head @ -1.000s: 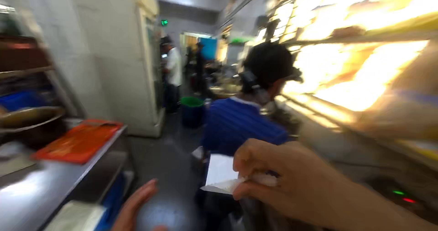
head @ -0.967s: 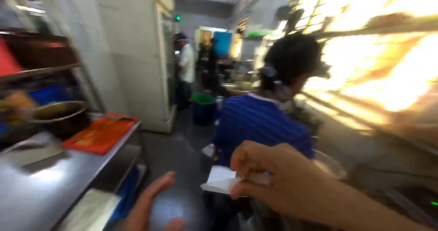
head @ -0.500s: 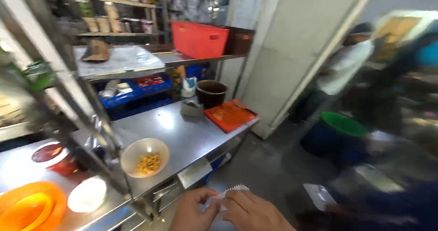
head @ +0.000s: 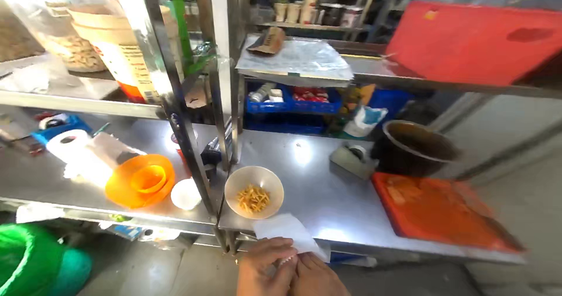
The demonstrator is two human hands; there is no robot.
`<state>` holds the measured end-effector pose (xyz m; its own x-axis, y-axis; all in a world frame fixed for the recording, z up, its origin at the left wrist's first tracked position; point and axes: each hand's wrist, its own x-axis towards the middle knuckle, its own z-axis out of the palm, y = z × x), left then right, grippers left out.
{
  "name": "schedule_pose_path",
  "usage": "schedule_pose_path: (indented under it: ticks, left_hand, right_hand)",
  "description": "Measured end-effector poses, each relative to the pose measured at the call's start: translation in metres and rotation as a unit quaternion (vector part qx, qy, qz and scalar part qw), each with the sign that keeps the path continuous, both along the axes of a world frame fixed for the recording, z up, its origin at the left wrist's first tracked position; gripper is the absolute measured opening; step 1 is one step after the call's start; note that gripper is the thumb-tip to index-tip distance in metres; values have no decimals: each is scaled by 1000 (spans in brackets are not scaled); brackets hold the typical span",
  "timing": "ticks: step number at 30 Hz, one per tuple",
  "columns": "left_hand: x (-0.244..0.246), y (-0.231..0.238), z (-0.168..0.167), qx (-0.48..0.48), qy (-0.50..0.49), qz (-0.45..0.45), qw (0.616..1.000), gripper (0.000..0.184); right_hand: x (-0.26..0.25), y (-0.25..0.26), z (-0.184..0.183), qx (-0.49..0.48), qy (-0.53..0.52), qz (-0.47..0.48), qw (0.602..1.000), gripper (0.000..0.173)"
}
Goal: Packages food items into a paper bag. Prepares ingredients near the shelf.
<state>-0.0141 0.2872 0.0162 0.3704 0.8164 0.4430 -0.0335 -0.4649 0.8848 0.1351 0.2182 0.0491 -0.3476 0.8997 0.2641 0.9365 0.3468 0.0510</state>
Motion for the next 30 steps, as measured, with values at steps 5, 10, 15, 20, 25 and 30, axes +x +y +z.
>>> schedule_pose_path:
  ticks: [5, 10, 15, 20, 25, 30]
  left_hand:
    - [65, -17, -9, 58, 41, 41, 997, 12]
    - [102, -38, -4, 73, 89, 98, 988, 15]
    - [58, -47, -13, -367, -195, 217, 884, 109]
    - [42, -37, -55, -407, -488, 112, 764, 103]
    - [3, -3, -82, -428, -540, 206, 694, 80]
    - [-21, 24, -98, -512, -555, 209, 622, 76]
  right_hand:
    - [70, 2, -2, -186, 140, -7, 973, 26]
    - [126, 12, 1, -272, 181, 102, 939, 25]
    - [108, 47, -22, -267, 150, 179, 935, 61]
    - [75, 70, -24, -326, 170, 356, 859, 51]
    - [67, 152, -17, -331, 454, 317, 764, 25]
    - [59, 284, -86, -357, 198, -12, 913, 91]
